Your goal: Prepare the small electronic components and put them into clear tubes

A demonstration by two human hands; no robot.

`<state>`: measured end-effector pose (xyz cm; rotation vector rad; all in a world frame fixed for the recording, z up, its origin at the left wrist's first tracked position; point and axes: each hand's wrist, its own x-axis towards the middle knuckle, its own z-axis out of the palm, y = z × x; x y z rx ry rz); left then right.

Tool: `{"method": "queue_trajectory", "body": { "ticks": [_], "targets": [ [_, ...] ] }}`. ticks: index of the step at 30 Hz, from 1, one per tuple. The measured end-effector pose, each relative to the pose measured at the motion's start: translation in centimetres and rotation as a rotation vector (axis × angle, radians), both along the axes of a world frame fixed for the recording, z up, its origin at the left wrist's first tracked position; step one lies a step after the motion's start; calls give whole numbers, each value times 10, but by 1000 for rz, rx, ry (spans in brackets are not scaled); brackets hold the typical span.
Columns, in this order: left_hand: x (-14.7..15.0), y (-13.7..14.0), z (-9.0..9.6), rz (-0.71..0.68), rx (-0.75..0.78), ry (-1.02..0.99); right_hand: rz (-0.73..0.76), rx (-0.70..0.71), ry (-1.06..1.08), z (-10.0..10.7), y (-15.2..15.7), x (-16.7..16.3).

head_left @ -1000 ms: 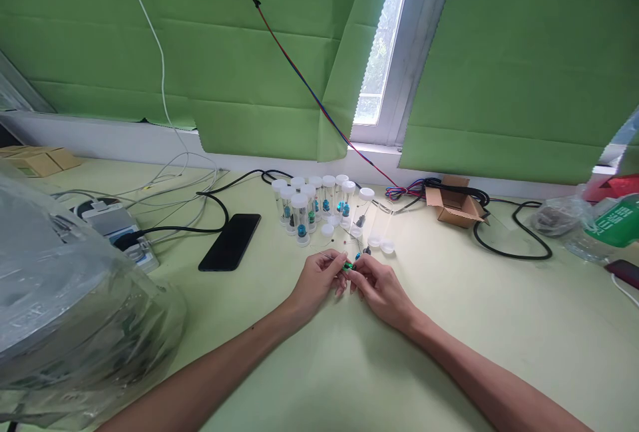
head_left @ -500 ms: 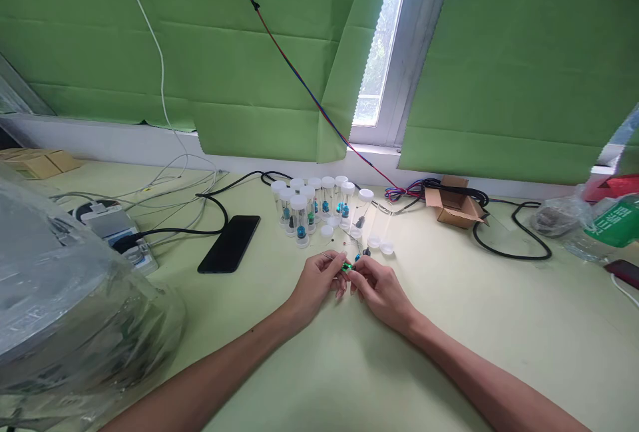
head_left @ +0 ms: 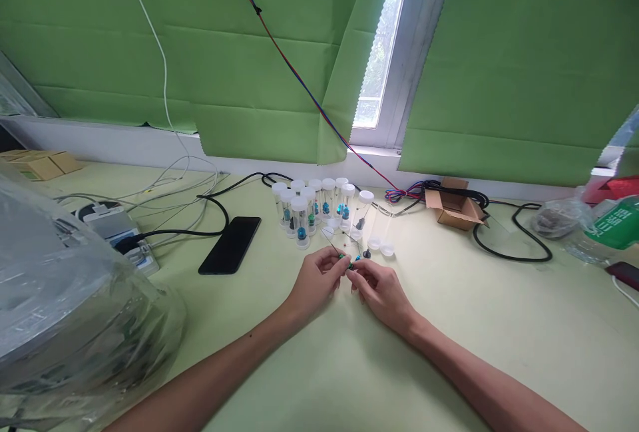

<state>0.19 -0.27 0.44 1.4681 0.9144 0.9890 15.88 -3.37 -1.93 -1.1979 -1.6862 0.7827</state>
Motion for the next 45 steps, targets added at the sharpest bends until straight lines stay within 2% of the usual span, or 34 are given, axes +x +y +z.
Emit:
{"method": "queue_trajectory", "body": {
  "ticks": [5, 9, 12, 17, 23, 36, 41, 45],
  "targets": [
    [-6, 9, -2, 146, 218, 170, -137, 58, 53, -3, 0, 0],
    [-11, 16, -5, 211, 327, 365, -271, 129, 54, -2, 0, 2],
    [-13, 18, -7, 201, 374, 474, -343, 143, 58, 0, 1, 5],
    [-14, 16, -9, 107, 422, 579, -452, 131, 46, 1, 4, 8],
    [-15, 16, -9, 31, 476, 621, -451, 69, -45, -1, 6, 10],
    [-15, 14, -8, -9, 446, 650, -408, 2, -133, -2, 8, 12],
    [-15, 15, -10, 5, 458, 659, -417, 14, -130, -1, 6, 12],
    [-15, 15, -11, 9, 478, 667, -436, 84, -146, -2, 6, 12]
  ]
}}
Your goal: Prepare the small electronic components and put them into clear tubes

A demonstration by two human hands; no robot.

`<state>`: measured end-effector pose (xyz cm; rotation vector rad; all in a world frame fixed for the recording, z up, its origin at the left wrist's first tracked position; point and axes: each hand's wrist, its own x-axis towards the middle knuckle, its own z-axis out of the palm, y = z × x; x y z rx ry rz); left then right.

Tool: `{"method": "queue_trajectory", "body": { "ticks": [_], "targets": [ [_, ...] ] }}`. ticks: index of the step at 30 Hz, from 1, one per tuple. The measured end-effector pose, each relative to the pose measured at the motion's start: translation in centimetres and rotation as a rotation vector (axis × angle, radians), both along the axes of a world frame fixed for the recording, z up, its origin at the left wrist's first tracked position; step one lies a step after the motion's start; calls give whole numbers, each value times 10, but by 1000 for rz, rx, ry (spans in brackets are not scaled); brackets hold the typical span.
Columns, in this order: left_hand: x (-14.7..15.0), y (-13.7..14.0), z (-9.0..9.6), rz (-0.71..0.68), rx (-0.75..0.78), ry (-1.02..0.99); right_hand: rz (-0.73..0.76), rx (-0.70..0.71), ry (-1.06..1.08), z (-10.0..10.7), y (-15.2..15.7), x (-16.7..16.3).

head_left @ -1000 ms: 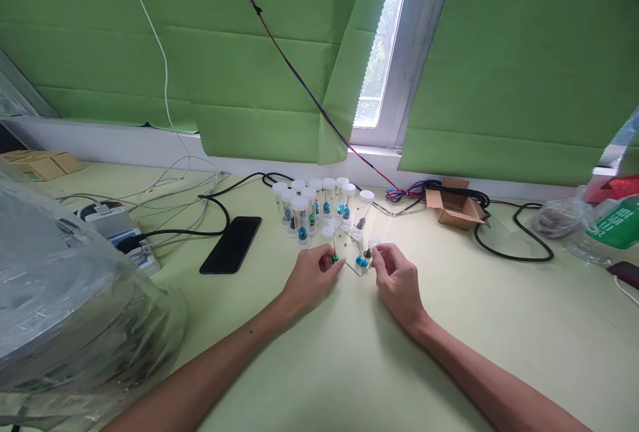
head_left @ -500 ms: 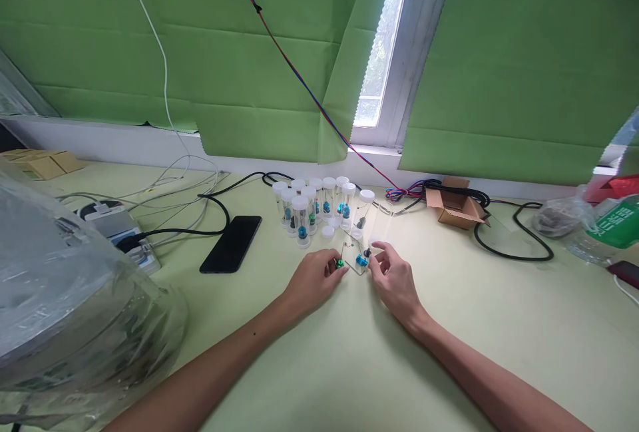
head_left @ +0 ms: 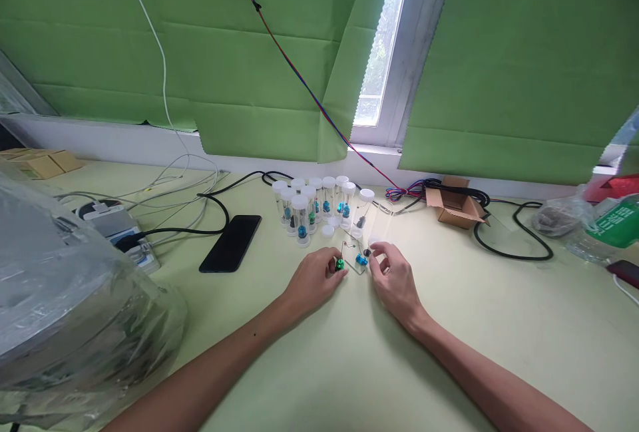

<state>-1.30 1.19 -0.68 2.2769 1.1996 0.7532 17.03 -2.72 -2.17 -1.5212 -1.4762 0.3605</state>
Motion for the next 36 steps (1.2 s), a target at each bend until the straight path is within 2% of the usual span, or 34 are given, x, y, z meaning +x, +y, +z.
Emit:
{"method": "queue_trajectory", "body": {
  "ticks": [7, 22, 36],
  "targets": [
    [0, 0, -1, -10, 22, 19, 10, 35, -16, -3, 0, 0],
    [0, -1, -2, -8, 54, 2, 71, 7, -87, -5, 2, 1],
    [1, -2, -2, -12, 42, 10, 55, -4, -101, -5, 2, 1]
  ]
}}
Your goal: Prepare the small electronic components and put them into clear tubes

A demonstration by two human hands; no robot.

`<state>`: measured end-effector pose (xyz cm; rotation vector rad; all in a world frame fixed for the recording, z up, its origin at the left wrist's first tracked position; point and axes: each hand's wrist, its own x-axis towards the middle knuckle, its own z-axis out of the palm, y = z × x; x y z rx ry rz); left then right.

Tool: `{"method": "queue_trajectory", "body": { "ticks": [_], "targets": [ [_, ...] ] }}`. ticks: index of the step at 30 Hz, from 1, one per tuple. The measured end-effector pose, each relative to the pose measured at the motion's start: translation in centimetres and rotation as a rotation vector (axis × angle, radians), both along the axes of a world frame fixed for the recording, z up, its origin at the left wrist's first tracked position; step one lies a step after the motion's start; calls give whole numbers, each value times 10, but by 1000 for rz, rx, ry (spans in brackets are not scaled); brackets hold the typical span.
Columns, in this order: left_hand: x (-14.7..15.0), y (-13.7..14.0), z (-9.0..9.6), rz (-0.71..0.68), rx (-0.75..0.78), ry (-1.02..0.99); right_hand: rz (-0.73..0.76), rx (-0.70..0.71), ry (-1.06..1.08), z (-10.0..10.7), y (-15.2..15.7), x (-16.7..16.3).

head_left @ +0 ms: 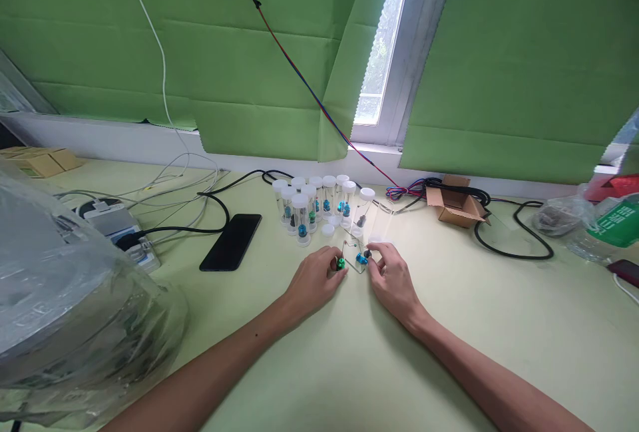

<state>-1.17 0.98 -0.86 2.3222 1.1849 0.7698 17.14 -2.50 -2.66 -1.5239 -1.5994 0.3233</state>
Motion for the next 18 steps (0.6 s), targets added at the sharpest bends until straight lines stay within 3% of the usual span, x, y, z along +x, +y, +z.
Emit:
{"method": "queue_trajectory", "body": {
  "ticks": [18],
  "targets": [
    [0, 0, -2, -8, 2, 12, 4, 21, 35, 1, -2, -1]
  ]
}}
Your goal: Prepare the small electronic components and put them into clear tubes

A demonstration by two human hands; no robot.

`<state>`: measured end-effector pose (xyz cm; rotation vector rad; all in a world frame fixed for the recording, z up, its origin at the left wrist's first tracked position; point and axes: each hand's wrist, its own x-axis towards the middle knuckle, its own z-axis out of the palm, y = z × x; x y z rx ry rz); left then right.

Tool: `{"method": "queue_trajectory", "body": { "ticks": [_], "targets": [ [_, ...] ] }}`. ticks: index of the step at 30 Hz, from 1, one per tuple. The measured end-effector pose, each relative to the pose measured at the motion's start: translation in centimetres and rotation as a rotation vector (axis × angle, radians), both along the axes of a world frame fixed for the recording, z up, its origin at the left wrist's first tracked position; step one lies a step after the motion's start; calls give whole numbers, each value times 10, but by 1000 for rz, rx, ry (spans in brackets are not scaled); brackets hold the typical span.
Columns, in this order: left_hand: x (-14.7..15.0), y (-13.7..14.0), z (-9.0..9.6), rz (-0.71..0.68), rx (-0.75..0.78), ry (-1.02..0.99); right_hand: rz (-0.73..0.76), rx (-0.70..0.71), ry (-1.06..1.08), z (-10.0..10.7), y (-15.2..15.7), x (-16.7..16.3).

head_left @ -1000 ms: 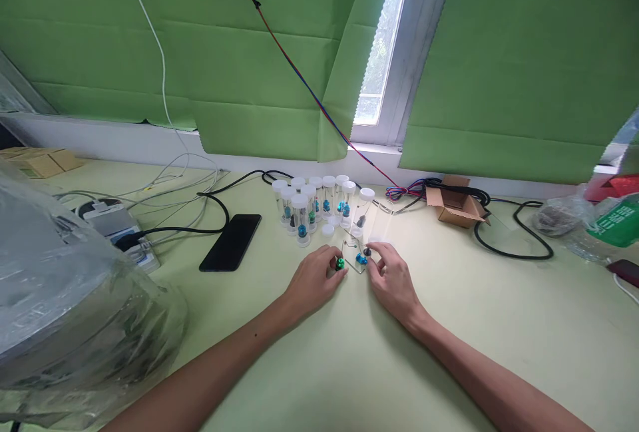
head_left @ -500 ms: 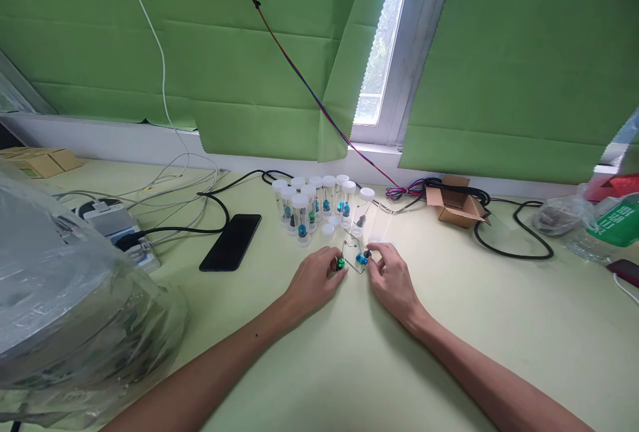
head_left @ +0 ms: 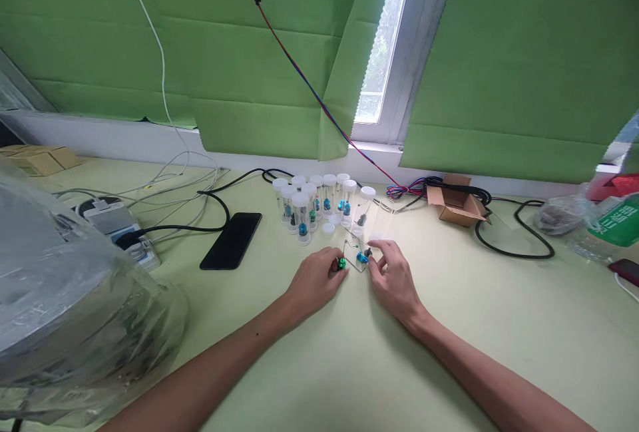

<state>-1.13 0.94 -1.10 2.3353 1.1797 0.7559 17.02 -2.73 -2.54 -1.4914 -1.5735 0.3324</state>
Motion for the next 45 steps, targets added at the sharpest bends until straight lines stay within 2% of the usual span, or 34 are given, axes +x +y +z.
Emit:
{"method": "queue_trajectory", "body": {
  "ticks": [35, 41, 45],
  "targets": [
    [0, -1, 2, -19, 14, -22, 121, 97, -87, -2, -2, -2],
    [-1, 1, 3, -24, -1, -20, 136, 114, -171, -3, -3, -2],
    [-2, 0, 8, -26, -23, -41, 141, 76, -266, -3, -3, -3]
  ]
}}
